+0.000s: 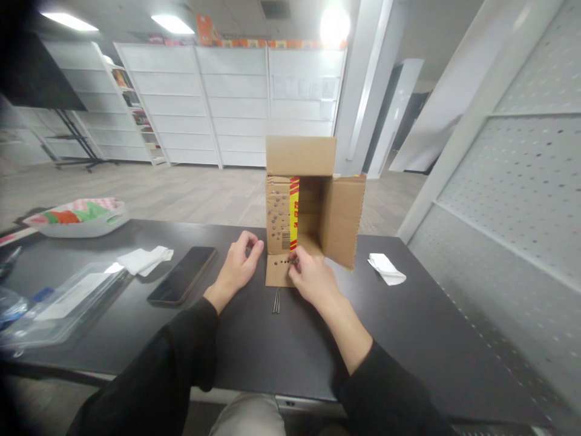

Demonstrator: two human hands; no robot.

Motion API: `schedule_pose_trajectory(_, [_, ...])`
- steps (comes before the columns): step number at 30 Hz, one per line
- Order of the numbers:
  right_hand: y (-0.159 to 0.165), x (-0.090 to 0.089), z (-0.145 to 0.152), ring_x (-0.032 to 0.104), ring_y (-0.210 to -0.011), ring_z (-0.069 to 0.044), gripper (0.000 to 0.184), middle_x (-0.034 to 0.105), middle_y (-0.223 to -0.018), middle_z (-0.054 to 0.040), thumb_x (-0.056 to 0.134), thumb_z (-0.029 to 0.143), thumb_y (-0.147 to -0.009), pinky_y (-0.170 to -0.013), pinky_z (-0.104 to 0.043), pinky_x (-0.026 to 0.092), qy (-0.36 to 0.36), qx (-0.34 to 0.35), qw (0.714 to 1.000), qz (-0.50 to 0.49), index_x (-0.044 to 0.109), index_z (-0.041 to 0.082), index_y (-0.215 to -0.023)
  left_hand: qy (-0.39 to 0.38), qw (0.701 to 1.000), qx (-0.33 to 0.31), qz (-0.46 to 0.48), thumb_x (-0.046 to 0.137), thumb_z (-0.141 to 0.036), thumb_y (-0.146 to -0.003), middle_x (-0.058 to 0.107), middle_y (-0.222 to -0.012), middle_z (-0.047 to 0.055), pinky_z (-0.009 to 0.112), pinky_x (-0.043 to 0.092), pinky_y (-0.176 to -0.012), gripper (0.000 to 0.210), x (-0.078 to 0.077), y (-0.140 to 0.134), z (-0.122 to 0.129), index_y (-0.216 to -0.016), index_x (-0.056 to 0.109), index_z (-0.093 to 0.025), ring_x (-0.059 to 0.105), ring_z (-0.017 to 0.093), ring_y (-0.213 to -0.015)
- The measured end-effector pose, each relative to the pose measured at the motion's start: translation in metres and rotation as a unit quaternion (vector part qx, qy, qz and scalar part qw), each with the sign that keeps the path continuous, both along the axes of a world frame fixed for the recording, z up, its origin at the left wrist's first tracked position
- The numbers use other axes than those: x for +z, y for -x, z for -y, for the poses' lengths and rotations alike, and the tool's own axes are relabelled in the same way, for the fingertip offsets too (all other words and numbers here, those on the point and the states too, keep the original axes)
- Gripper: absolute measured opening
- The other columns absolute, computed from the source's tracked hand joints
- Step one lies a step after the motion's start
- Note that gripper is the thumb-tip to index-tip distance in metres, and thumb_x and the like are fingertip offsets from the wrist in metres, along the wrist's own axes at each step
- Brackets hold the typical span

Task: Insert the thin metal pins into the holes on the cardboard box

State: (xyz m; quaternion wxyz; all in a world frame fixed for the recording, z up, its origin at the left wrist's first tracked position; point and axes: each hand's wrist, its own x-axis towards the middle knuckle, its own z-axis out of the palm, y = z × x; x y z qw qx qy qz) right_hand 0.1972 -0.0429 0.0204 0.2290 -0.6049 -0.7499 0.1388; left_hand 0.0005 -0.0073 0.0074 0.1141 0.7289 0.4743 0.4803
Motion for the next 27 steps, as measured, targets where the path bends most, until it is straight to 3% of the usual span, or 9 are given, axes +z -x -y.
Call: schedule_pose_trajectory(27, [0.0032,-0.0080,-0.0060,0.057,-0.070,-0.016,0.013,0.067,-0.082,-0.0016,0.055,0.021,-0.089,-0.058,-0.026,0.028,0.008,-0.020,0.999,0.027,0.061,0.023,-0.100,-0.002,1.000,0.005,-0.007,0.046,-0.037,-0.095,0.059,-0.074,0.000,0.028,0.042,-0.066,0.021,-0.0009,-0.0004,-0.0004,-0.081,0.049,-0.021,0.056,0.014,-0.068])
